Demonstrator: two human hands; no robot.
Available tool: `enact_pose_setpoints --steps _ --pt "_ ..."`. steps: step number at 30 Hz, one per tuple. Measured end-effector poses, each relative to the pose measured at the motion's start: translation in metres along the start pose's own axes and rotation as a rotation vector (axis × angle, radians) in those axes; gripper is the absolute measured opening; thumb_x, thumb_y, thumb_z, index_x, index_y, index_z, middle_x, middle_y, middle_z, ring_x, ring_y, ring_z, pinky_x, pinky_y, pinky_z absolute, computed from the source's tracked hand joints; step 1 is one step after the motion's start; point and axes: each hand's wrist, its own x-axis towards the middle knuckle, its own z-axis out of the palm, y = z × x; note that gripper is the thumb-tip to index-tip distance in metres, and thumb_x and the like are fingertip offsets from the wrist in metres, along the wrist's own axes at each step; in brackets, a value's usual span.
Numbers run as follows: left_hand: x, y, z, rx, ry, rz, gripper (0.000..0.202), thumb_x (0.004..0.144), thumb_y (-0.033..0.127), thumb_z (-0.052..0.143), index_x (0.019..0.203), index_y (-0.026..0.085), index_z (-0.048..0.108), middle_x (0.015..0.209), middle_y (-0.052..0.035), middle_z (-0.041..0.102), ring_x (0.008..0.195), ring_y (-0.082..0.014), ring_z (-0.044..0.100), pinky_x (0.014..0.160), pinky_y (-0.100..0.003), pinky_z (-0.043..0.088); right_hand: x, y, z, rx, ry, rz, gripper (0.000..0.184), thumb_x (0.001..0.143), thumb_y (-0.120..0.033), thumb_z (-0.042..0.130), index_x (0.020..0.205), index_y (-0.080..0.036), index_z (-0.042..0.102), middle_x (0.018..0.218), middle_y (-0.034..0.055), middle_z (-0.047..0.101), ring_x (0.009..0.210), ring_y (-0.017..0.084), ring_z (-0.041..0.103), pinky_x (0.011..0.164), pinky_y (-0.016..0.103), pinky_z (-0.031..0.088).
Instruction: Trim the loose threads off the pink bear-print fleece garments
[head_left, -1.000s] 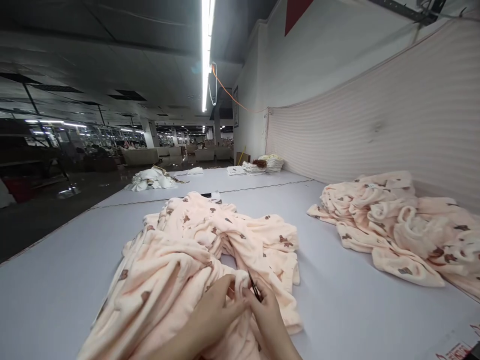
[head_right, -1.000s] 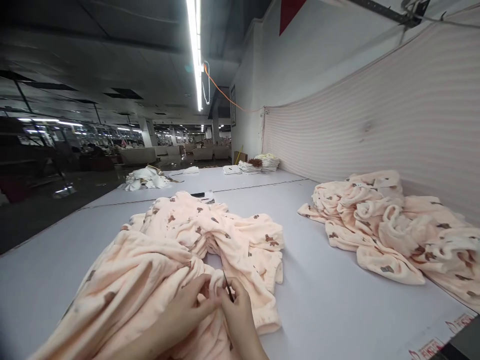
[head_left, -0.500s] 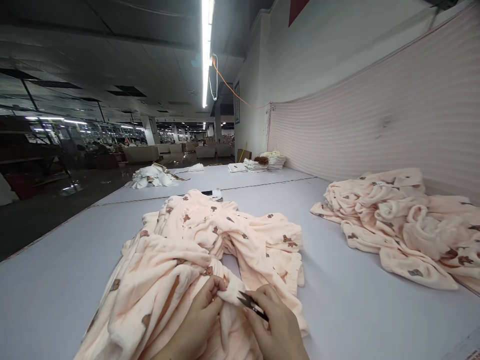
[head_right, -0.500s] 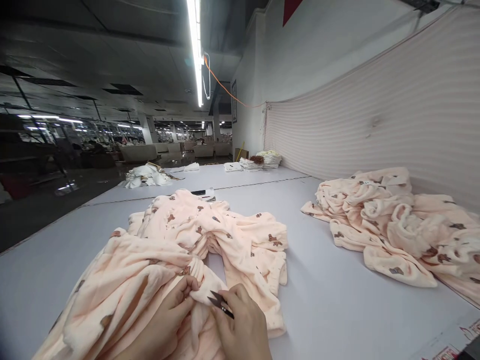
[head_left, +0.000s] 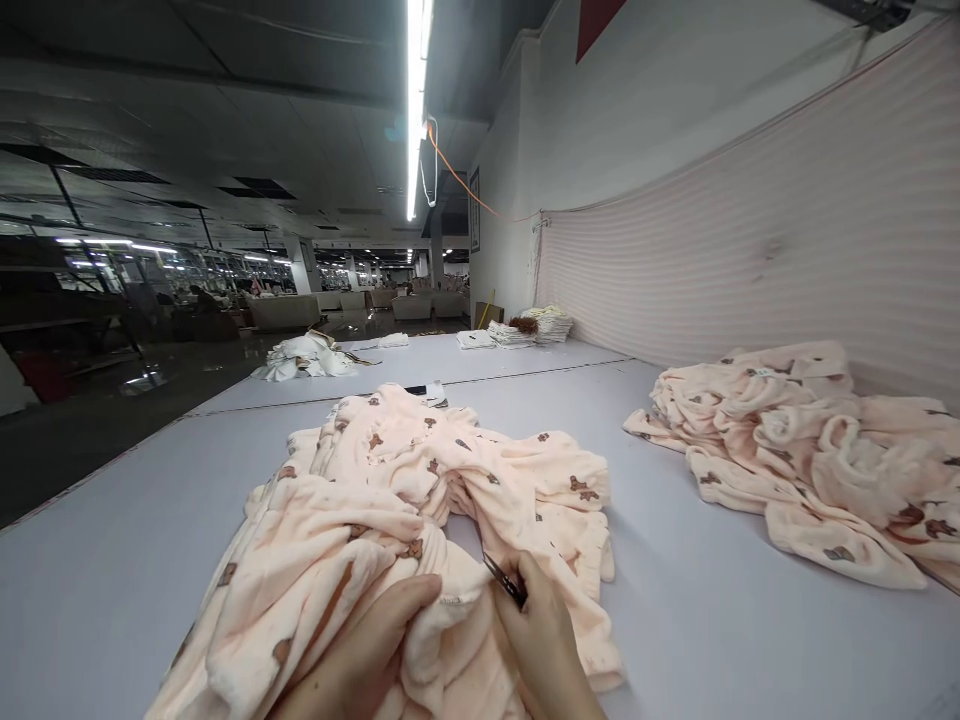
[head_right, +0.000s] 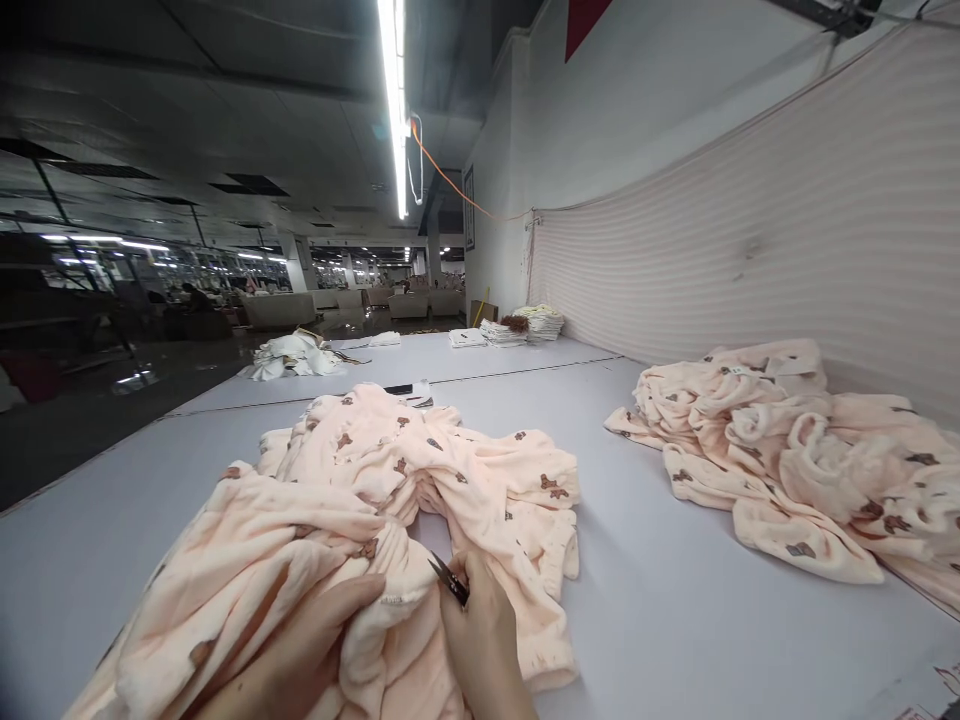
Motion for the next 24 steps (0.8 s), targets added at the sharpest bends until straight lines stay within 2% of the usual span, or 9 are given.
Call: enact_pose_setpoints --steps 2,6,9,12,14,18,22,24 --pt "0.0 0.0 -0.002 -0.069 -0.03 -0.07 0.024 0.079 0.038 0.053 0.073 0.022 0.07 0.076 -0.0063 0.072 0.091 -0.0302 0.063 0.085 -0.042 0.046 -0.004 0.0 -0.001 0.061 -0.024 -0.012 0.008 0.082 -0.029 0.057 0.077 -0.023 0.059 0.074 -0.0004 0.064 0.071 0.019 0.061 0.063 0.025 0.044" --pt "0.003 -0.004 -0.004 -0.266 -0.168 -0.135 0.03 0.084 0.034 0.047 0.079 0.017 0.071 0.079 -0.0081 0.073 0.094 -0.0292 0.063 0.088 -0.039 0.044 -0.019 0.0 -0.006 0.037 -0.041 -0.227 0.024 0.084 -0.036 0.058 0.105 -0.027 0.066 0.09 0.0031 0.067 0.083 0.02 0.064 0.071 0.027 0.048" --pt "0.004 -0.005 -0.005 -0.332 -0.275 -0.143 0.033 0.085 0.032 0.045 0.077 0.015 0.071 0.076 -0.0088 0.073 0.093 -0.0286 0.064 0.088 -0.037 0.043 -0.022 -0.002 -0.007 -0.076 -0.026 -0.269 0.023 0.09 -0.036 0.05 0.102 -0.028 0.068 0.086 0.0039 0.067 0.078 0.021 0.064 0.068 0.028 0.047" --pt "0.001 -0.001 -0.001 -0.263 -0.193 -0.089 0.024 0.082 0.026 0.049 0.077 0.015 0.071 0.075 -0.0068 0.072 0.092 -0.0275 0.063 0.087 -0.036 0.042 -0.022 -0.001 -0.006 -0.075 -0.02 -0.225 0.023 0.092 -0.035 0.047 0.1 -0.028 0.068 0.086 0.0031 0.068 0.081 0.019 0.065 0.069 0.026 0.049" --pt "-0.003 0.004 0.003 -0.213 -0.159 -0.082 0.02 0.079 0.025 0.053 0.075 0.016 0.07 0.076 -0.0068 0.072 0.093 -0.0279 0.062 0.085 -0.035 0.042 -0.024 -0.001 -0.004 -0.088 0.002 -0.275 0.024 0.09 -0.039 0.05 0.104 -0.029 0.067 0.087 0.0031 0.068 0.079 0.019 0.066 0.067 0.026 0.049" --pt "-0.008 0.008 0.008 -0.168 -0.195 -0.086 0.013 0.076 0.027 0.061 0.071 0.017 0.068 0.078 -0.006 0.071 0.088 -0.0264 0.061 0.076 -0.032 0.043 -0.031 -0.005 0.001 -0.153 0.043 -0.389 0.024 0.087 -0.04 0.052 0.102 -0.028 0.067 0.087 0.0041 0.069 0.074 0.021 0.066 0.063 0.028 0.049" --pt "-0.005 0.0 0.0 -0.171 -0.172 -0.07 0.01 0.074 0.027 0.068 0.075 0.017 0.066 0.075 -0.0022 0.068 0.079 -0.0197 0.061 0.071 -0.027 0.042 -0.03 -0.012 0.003 -0.054 -0.004 -0.299 0.024 0.092 -0.036 0.046 0.095 -0.027 0.069 0.086 0.0042 0.069 0.079 0.019 0.067 0.066 0.025 0.05" --pt "-0.002 -0.007 -0.005 -0.198 -0.172 -0.065 0.012 0.075 0.027 0.069 0.077 0.017 0.063 0.073 -0.001 0.065 0.074 -0.0169 0.059 0.071 -0.026 0.042 -0.03 -0.013 0.003 -0.008 -0.037 -0.254 0.022 0.09 -0.036 0.05 0.096 -0.028 0.069 0.085 0.0033 0.069 0.079 0.018 0.066 0.065 0.023 0.05"
